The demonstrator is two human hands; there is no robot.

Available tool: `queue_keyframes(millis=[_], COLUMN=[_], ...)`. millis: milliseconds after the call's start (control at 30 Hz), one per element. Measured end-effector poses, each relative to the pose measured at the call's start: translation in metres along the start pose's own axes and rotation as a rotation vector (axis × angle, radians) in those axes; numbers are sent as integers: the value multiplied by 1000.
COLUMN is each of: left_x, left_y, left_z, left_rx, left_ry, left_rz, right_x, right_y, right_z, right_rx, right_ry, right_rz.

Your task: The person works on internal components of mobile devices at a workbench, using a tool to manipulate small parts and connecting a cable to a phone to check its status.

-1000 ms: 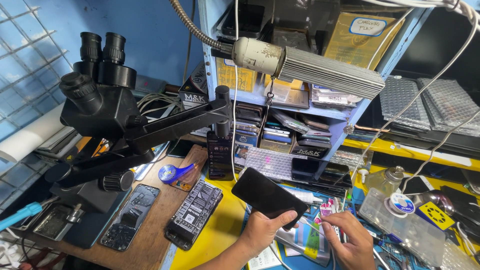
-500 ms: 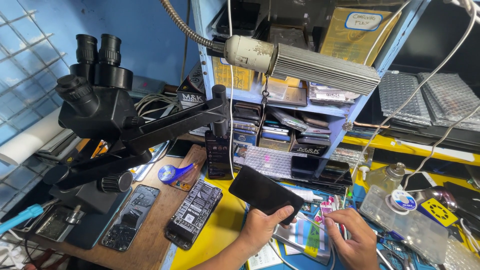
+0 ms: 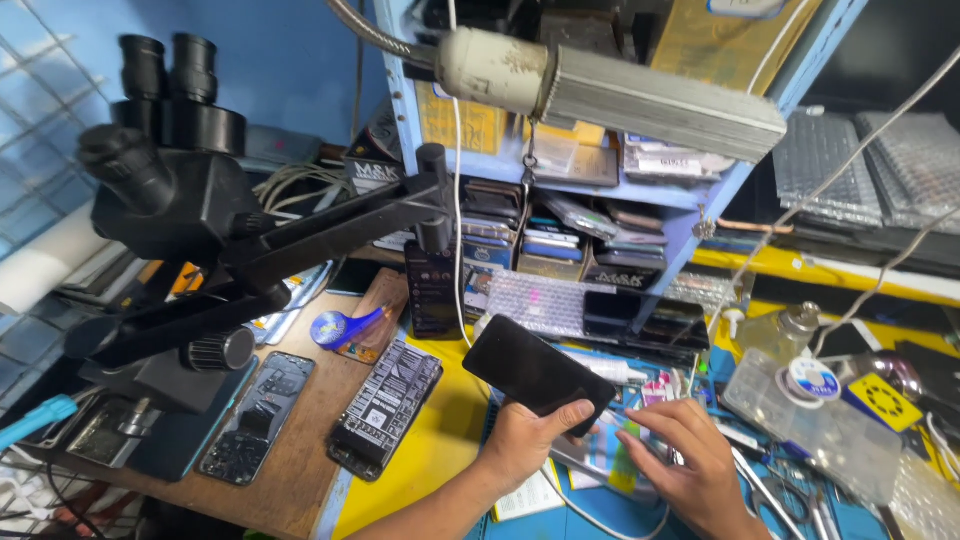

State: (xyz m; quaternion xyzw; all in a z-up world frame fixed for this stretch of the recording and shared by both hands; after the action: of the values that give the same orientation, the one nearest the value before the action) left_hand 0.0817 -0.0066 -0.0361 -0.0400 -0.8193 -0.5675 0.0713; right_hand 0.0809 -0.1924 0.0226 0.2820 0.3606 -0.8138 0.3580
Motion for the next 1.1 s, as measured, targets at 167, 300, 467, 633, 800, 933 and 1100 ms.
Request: queue_keyframes(millis=[167,300,467,633,800,933,1100], left_x=[2,4,6,8,7,7,6], left_y=[-4,-9,-4,-2,-4,-4,-12], left_z=[-3,-5,-5,-5,-5,-9,-2], left_rx=[-93,-60,-67,-75,-51,-60,-197], left_ry=[-25,-24,-21,9,-18,-138,-149], left_rz=[16,68,92,114,70,-21,30], right_x=[-10,-9,-5,-7,-9,-10,-16], right_y=[-19,-21,-13,-16,-20,-23,-25], right_z=[4,3,-1,-2,-2,1,5], right_rx=[-36,-62,-39,-50,-47,-63,-81], right_ry=[6,-26,-32,-53,-47,-27,-18], right_rz=[82,84,60,65,78,84,93])
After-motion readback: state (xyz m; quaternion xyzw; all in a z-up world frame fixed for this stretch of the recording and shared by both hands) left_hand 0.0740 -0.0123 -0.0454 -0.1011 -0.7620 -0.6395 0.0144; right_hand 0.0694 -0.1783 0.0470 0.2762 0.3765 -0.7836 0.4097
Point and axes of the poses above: each hand's wrist, its own x-axis away from the middle knuckle, its own z-axis out of the back of the hand, y = z × x, the point moved 7 cm from there along -x, towards the middle knuckle, and after that the axes turned 1 degree about -z, right-handed, at the moved point
